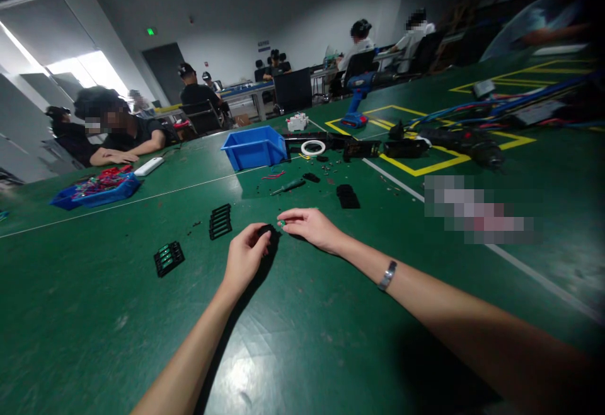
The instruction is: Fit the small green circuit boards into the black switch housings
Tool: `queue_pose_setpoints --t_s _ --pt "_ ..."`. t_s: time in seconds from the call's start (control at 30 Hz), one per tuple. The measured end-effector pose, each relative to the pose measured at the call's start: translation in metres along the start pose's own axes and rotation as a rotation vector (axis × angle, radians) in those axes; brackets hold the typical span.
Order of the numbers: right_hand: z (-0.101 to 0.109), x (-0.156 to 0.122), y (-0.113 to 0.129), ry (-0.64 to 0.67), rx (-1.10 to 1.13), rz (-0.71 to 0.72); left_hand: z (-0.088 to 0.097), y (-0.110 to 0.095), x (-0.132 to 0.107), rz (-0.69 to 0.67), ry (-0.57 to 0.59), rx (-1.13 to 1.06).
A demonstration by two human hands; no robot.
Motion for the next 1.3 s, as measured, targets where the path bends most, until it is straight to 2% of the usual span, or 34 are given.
queue_pose_setpoints --t_s 0.67,1.1,1.3 --pt "-0.0002 -0.001 0.0036 0.033 0.014 0.023 -0.0004 0.0005 0.0008 0.011 0.007 -0.015" --pt "-0.0005 -0.0011 0.0044 -0.016 -0.045 -0.012 -0.0009 -0.0032 0.0003 0.017 0.011 -0.015" --pt "-0.0019 -0.0018 0.0068 0.007 -0.023 0.001 -0.001 -0.0026 0.0003 0.025 0.005 -0.022"
Point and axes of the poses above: each hand's wrist, its own x-axis towards the middle knuckle, its own z-axis out of the back of the hand, y = z × x, the point moved 1 cm from there along x, towards the middle knuckle, and after that the axes turned 5 degrees about x, right-handed, at the moved point
